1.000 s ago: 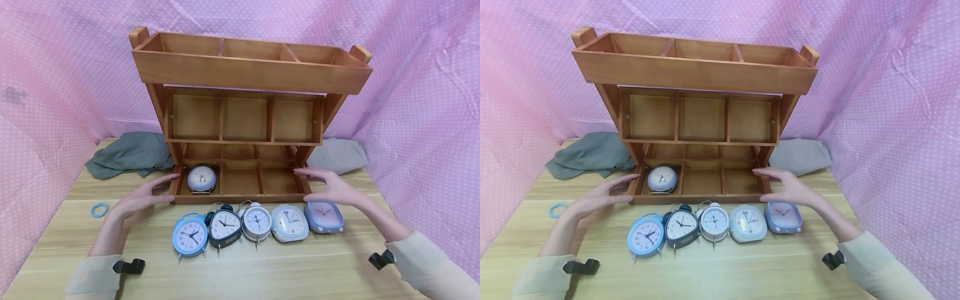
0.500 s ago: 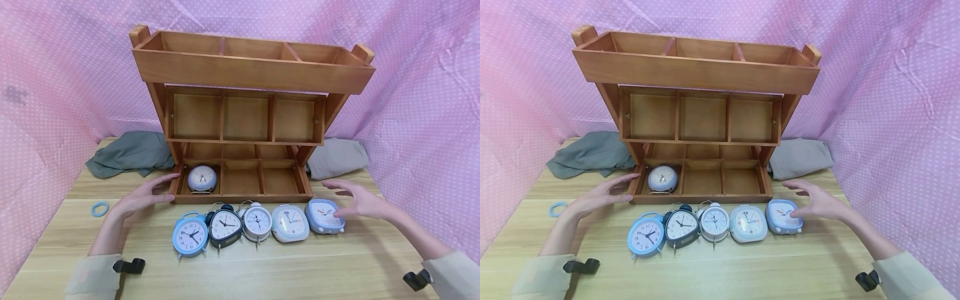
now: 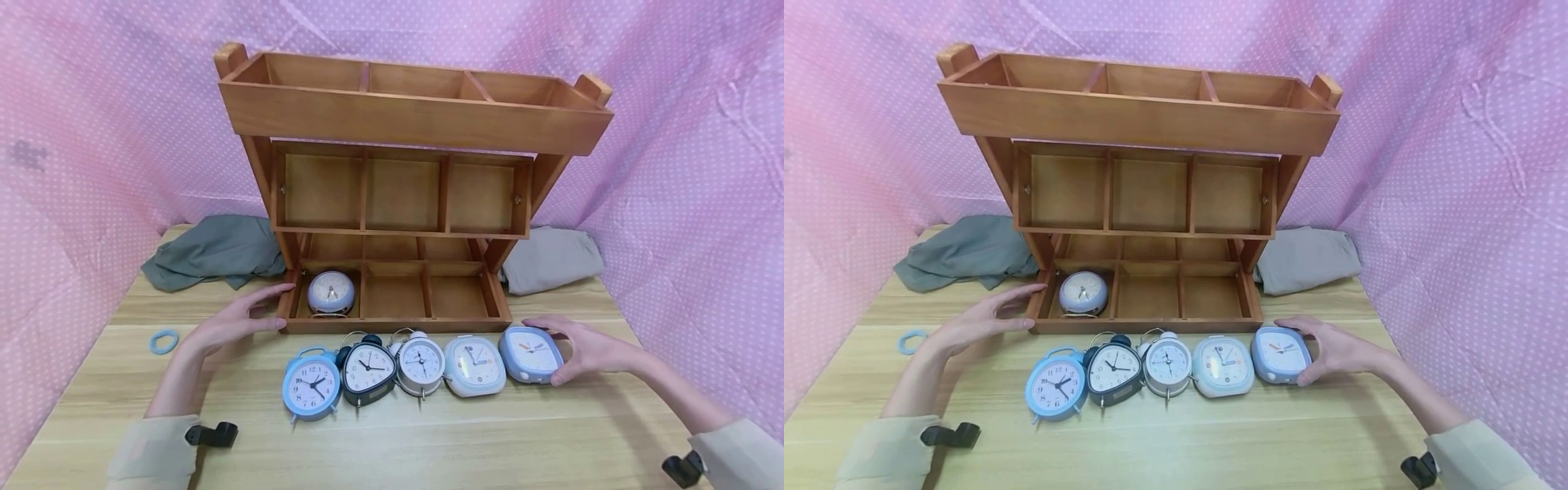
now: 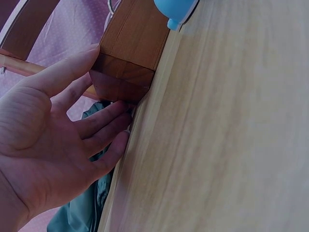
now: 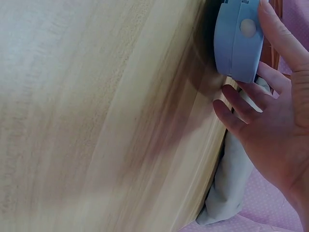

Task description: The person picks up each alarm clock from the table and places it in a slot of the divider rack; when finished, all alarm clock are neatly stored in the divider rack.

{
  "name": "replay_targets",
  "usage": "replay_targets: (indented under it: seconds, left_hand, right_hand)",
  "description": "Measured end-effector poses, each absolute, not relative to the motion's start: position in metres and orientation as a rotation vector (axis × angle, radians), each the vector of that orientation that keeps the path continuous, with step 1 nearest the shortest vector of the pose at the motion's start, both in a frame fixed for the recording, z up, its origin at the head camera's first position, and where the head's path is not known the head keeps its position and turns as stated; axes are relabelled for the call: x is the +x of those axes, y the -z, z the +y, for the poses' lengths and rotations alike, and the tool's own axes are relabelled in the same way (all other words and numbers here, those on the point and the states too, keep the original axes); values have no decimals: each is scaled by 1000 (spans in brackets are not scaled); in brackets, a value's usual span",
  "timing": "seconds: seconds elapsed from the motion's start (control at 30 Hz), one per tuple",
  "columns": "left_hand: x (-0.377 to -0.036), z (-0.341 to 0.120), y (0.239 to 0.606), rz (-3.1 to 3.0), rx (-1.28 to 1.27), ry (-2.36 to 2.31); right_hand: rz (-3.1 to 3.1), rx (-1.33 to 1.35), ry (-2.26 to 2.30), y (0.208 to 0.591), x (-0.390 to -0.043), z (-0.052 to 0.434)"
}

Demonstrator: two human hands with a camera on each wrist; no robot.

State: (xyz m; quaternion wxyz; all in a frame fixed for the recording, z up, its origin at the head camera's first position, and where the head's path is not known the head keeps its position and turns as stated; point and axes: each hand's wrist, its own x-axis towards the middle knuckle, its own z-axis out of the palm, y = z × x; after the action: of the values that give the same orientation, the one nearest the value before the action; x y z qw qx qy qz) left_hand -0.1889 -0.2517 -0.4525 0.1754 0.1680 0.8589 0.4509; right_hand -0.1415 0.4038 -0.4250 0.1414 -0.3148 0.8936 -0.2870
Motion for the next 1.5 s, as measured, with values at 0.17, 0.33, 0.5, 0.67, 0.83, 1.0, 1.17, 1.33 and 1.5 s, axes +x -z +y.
replay_targets:
  seconds: [0.17,0.33,0.5,0.67,0.83,1.0,1.17,1.33,1.5]
  left_hand:
    - [-189,-252,452,2425,460,-1274]
    - [-190,-252,452,2430,455,-1263]
    - [-190,-251,452,2429,465,-1272]
    - [-190,-251,453,2428,471,-1277]
    - [-190,-251,453,2432,472,-1272]
    - [-190,-250,452,2438,482,-1273]
    - [-190,-251,451,2444,487,-1266]
    - [-188,-251,451,2436,464,-1273]
    - [-188,-251,452,2448,449,-1260]
  right_hand:
    - [2608,-864,747,423,-139,401]
    - [2625,-827,701,422,-138,399]
    - [2639,-804,670,422,-138,398]
    - [2668,-831,638,423,-136,397]
    - [2687,-864,625,424,-136,396]
    - [2708,-891,621,426,-136,395]
    - [2733,-916,606,426,-136,393]
    - [2741,-924,609,427,-136,392]
    - [2737,-942,621,427,-137,391]
